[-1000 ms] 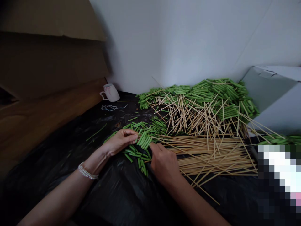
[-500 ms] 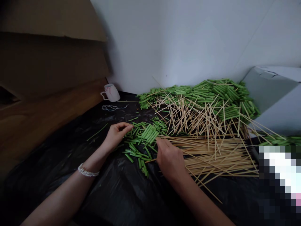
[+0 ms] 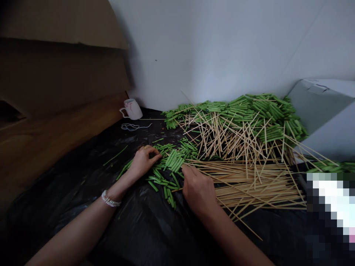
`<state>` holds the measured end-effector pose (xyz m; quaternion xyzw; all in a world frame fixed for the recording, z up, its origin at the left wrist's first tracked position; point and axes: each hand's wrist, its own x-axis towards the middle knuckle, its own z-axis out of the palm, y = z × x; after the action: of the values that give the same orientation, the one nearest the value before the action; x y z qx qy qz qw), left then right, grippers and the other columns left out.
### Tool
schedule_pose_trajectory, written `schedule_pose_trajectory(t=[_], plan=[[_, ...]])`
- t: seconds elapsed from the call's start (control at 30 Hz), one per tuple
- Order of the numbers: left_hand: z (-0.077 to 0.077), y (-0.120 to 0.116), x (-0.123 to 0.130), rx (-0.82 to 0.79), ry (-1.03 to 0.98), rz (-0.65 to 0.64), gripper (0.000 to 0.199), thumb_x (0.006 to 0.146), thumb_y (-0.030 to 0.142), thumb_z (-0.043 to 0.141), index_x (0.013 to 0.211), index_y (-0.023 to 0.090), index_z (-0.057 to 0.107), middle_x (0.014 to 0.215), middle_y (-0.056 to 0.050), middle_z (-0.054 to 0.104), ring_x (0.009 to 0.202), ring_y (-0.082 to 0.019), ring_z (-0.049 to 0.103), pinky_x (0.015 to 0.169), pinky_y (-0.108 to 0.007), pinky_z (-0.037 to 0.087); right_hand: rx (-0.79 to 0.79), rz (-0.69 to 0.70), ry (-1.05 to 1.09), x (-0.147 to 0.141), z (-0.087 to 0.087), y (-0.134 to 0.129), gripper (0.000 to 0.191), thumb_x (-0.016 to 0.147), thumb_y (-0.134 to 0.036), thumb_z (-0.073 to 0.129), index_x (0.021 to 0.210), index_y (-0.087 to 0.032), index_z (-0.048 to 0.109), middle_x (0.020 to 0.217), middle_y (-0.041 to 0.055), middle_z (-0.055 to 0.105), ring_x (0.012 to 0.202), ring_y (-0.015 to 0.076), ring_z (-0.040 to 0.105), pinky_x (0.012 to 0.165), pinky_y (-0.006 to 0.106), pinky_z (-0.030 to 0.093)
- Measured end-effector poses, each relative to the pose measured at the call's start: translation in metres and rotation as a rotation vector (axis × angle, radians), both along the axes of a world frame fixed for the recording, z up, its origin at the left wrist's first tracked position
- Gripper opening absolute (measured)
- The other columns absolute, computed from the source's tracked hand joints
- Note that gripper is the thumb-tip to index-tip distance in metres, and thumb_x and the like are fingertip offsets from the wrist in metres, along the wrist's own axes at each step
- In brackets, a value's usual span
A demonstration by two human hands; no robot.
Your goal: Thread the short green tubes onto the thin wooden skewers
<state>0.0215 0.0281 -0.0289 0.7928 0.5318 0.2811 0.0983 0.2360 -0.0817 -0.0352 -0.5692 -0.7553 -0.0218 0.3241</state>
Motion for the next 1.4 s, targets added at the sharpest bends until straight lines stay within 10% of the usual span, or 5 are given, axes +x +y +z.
schedule_pose_trajectory(t=[0.13, 0.4, 1.4], plan=[[0.009, -0.004, 0.0, -0.117, -0.387, -0.022, 0.018, 0.078, 0.034, 0.067, 0.084, 0.017, 0.068, 0.076, -0.003, 0.068, 0.069, -0.016, 0.059, 0.067, -0.027, 0.042, -0.018, 0.001, -0.006, 0.0, 0.0, 0.0, 0.031, 0.09, -0.012, 0.04, 0.111, -0.016, 0.062, 0.093, 0.0066, 0.07, 0.089, 0.018, 0.066, 0.078, 0.026, 0.048], [0.009, -0.015, 0.011, -0.836, -1.119, -0.184, 0.035, 0.066, 0.034, 0.081, 0.093, 0.014, 0.072, 0.082, -0.005, 0.073, 0.07, -0.011, 0.062, 0.07, -0.022, 0.046, -0.028, 0.001, -0.005, -0.001, 0.002, -0.001, 0.03, 0.091, -0.013, 0.041, 0.11, -0.015, 0.063, 0.095, 0.0075, 0.071, 0.091, 0.0178, 0.066, 0.082, 0.026, 0.048], [0.014, -0.019, 0.012, -0.892, -1.189, -0.185, 0.027, 0.066, 0.029, 0.082, 0.087, 0.014, 0.074, 0.078, -0.006, 0.073, 0.07, -0.011, 0.064, 0.067, -0.022, 0.048, -0.037, 0.0, -0.041, -0.003, 0.002, -0.004, 0.032, 0.091, -0.014, 0.04, 0.112, -0.017, 0.063, 0.096, 0.0076, 0.071, 0.09, 0.0171, 0.065, 0.082, 0.027, 0.048]])
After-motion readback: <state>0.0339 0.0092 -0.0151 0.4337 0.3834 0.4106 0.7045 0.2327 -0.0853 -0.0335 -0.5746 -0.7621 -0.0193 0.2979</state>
